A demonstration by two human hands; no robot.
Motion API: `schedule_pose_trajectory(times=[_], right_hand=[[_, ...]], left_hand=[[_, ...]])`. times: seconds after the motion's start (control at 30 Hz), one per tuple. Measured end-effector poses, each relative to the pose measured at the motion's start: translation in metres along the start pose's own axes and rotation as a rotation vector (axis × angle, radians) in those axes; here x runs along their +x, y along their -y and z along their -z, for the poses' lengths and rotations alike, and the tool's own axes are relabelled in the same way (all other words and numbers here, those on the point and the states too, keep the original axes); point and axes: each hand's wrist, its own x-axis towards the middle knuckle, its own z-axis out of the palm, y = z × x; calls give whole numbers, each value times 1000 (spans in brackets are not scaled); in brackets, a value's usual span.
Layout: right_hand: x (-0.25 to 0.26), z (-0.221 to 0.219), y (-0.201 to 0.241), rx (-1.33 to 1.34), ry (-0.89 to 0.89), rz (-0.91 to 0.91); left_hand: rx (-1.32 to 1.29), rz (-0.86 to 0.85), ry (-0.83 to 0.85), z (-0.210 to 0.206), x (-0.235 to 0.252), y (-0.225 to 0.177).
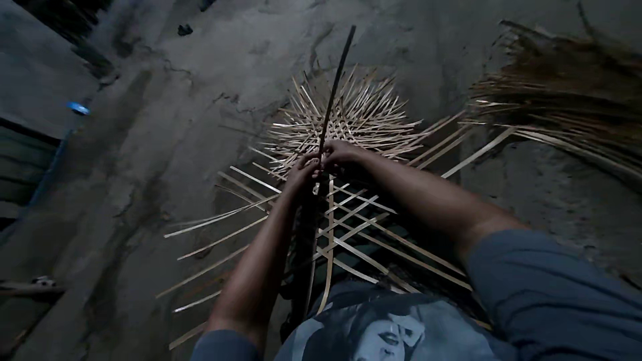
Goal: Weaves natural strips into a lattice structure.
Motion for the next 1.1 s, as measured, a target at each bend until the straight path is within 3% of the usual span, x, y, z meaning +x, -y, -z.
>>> schedule_pose_trajectory(times=[0.1, 0.2, 0.27, 0.33, 0.4, 0.5, 0.53, 0.6, 0.73, 0.83, 0.97, 1.1], right_hand=[[12, 5, 19, -146, 85, -45], [16, 22, 39, -48, 144, -110], [3, 39, 64, 7, 156, -182], [0, 58, 76, -3, 114, -182], [-6, 84, 89, -6, 48, -151], [-28, 139, 121, 28, -136, -76], [-41, 157, 135, 55, -206, -45], [-70, 189, 162, 88, -365, 29], [-129, 238, 196, 133, -685, 169], [-173, 255, 200, 195, -839, 266], [-211, 254, 195, 269, -945, 302], [-233, 236, 179, 303, -898, 216]], left_hand=[[59, 12, -34, -1, -10, -13], [49, -90, -108, 8, -28, -41], [58, -97, -71, 14, -54, -67], [85, -13, 113, 17, -80, -86], [181, 184, 405, 16, -96, -90], [583, 513, 690, -1, -107, -96], [707, 545, 676, -9, -104, -100], [738, 417, 499, -17, -88, -110], [111, 59, 48, -25, -17, -145], [-120, -108, -8, -25, 15, -199], [-88, -260, 27, -23, 18, -258], [-75, -100, 75, -15, -1, -262]])
